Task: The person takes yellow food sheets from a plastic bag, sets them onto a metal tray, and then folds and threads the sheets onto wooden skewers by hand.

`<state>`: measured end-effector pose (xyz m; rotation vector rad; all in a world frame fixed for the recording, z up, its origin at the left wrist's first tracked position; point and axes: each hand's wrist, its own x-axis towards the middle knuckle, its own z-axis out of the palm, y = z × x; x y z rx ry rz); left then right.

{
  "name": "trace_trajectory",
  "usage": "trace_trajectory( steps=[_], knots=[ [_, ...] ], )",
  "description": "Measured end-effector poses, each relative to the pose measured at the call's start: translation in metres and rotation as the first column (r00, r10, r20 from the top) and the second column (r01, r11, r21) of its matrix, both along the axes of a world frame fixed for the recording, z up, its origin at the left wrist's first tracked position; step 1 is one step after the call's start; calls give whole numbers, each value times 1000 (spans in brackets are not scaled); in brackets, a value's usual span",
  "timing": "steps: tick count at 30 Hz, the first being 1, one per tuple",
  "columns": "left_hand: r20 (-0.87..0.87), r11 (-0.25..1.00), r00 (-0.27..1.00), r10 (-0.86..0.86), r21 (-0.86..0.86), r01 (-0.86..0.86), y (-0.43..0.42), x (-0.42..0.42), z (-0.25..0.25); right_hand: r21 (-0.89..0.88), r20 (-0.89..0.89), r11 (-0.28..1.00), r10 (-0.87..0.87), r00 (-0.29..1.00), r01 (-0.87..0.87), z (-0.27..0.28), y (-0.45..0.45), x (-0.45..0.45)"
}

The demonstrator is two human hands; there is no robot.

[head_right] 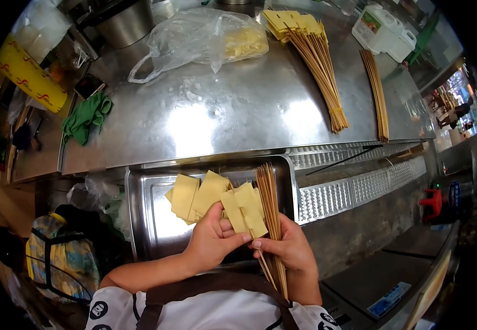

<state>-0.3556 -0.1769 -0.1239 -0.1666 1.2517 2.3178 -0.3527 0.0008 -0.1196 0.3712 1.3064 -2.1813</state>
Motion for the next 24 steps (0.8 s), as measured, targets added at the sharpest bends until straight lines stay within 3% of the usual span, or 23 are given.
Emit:
trace_trajectory(
  steps=[4,7,10,12,13,14,16,17,18,20,21,23,24],
  knots=[
    [-73,999,997,-9,-39,6,1,-3,-3,7,-5,1000,9,1000,-9,2,-1,0],
    [-89,984,995,-54,-175,37,0,-16,-11,90,-59,996,-21,998,26,5,-5,1],
    [-124,985,992,-10,-171,-11,7,-19,-26,186,-105,982,1,995,19,10,-3,5],
    [-135,984,991,-23,-179,-1,12,-25,-33,296,-215,954,10,977,56,8,2,7],
    [-132,982,991,-28,-191,2,12,-24,-35,464,-335,880,64,940,106,9,0,8],
    [-120,981,993,-16,-195,-8,12,-25,-34,462,-324,883,75,943,89,15,-2,9],
    [-164,926,983,-84,-377,16,13,-26,-31,498,-237,856,-22,971,141,29,-6,8],
    [-257,885,963,-80,-463,-50,12,-27,-31,389,-199,914,-37,979,114,22,2,10],
    [-252,884,965,-75,-465,-53,11,-27,-28,388,-194,915,-32,981,106,22,4,9],
    [-205,751,962,-180,-661,0,8,-29,-14,50,-96,995,-82,992,87,21,6,8],
    [-201,751,963,-181,-660,3,6,-30,-10,18,-122,994,-100,987,103,14,7,8],
    [-160,526,946,-280,-850,12,-1,-33,-6,39,-158,995,-86,984,93,10,8,7],
    [-152,526,946,-285,-850,22,-7,-34,-12,60,-195,995,-71,978,84,8,9,6]
  ],
)
